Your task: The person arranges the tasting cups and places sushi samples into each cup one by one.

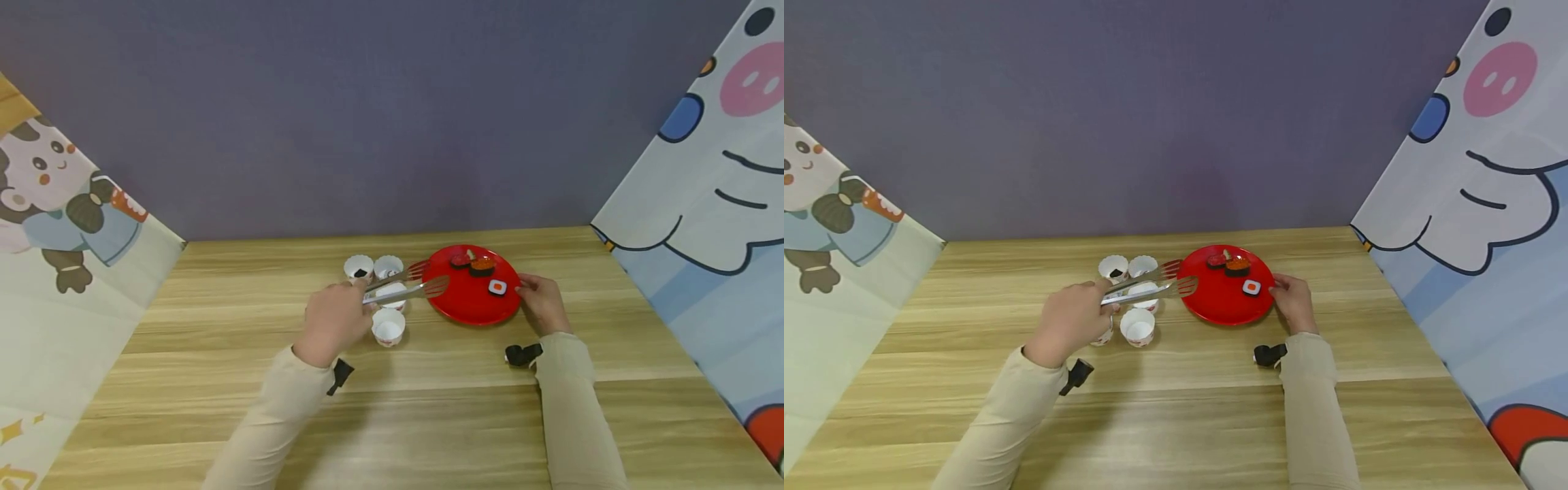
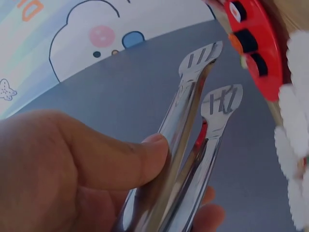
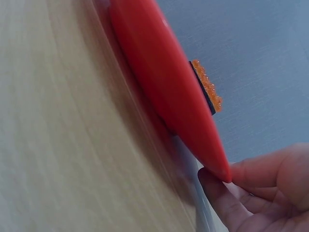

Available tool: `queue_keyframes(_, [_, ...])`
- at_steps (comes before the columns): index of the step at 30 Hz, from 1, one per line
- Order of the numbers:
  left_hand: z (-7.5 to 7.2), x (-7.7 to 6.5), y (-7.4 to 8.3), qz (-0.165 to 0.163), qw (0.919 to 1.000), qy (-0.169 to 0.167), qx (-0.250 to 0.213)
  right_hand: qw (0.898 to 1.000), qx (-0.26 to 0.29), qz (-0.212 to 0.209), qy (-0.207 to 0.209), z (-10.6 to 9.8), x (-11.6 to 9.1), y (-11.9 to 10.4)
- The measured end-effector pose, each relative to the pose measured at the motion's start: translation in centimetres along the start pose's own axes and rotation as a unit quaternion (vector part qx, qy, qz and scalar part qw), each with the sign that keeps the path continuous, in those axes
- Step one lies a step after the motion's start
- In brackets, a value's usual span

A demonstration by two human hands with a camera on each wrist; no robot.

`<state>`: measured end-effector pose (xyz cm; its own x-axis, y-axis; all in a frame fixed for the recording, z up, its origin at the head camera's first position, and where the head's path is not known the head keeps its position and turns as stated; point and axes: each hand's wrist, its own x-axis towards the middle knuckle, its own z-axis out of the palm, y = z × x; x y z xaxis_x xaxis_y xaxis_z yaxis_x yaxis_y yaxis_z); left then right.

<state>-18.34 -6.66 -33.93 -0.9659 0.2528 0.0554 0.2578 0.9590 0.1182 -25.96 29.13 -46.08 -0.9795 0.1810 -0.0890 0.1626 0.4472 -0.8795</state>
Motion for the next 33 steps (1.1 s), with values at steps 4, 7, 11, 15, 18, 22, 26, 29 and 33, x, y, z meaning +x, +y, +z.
queue_keyframes(4, [0.7, 0.4, 1.2, 0.013, 0.9999, 0.004, 0.003, 1.000, 0.000, -0.007, 0.001, -0.1, -0.1, 0.0])
queue_keyframes(7, [1.2, 0.7, 2.1, 0.021, 0.9998, 0.005, 0.001, 1.000, -0.002, -0.008, 0.000, -0.2, -0.1, -0.1])
queue_keyframes(11, [1.7, 1.2, 3.1, 0.028, 0.9996, -0.005, 0.005, 1.000, -0.006, -0.006, -0.002, -0.2, 0.0, -0.1])
queue_keyframes(15, [2.5, 1.6, 3.9, 0.033, 0.9992, -0.018, 0.013, 1.000, 0.000, -0.007, -0.004, -0.1, 0.0, -0.2])
queue_keyframes(18, [3.2, 1.9, 4.4, 0.034, 0.9991, -0.026, 0.008, 1.000, 0.002, -0.007, -0.004, -0.1, -0.1, -0.2])
queue_keyframes(22, [3.9, 2.1, 5.0, 0.042, 0.9987, -0.029, 0.012, 1.000, -0.009, -0.005, -0.004, -0.1, -0.1, -0.1])
queue_keyframes(26, [4.5, 2.3, 5.6, 0.049, 0.9985, -0.017, 0.017, 1.000, -0.013, -0.006, -0.004, -0.1, -0.1, 0.1])
queue_keyframes(29, [5.0, 2.5, 5.9, 0.050, 0.9986, -0.014, 0.014, 1.000, -0.014, -0.006, -0.003, 0.0, 0.0, 0.1])
queue_keyframes(33, [5.6, 2.9, 6.4, 0.047, 0.9986, -0.021, 0.009, 1.000, -0.018, -0.006, -0.005, -0.1, 0.1, 0.2])
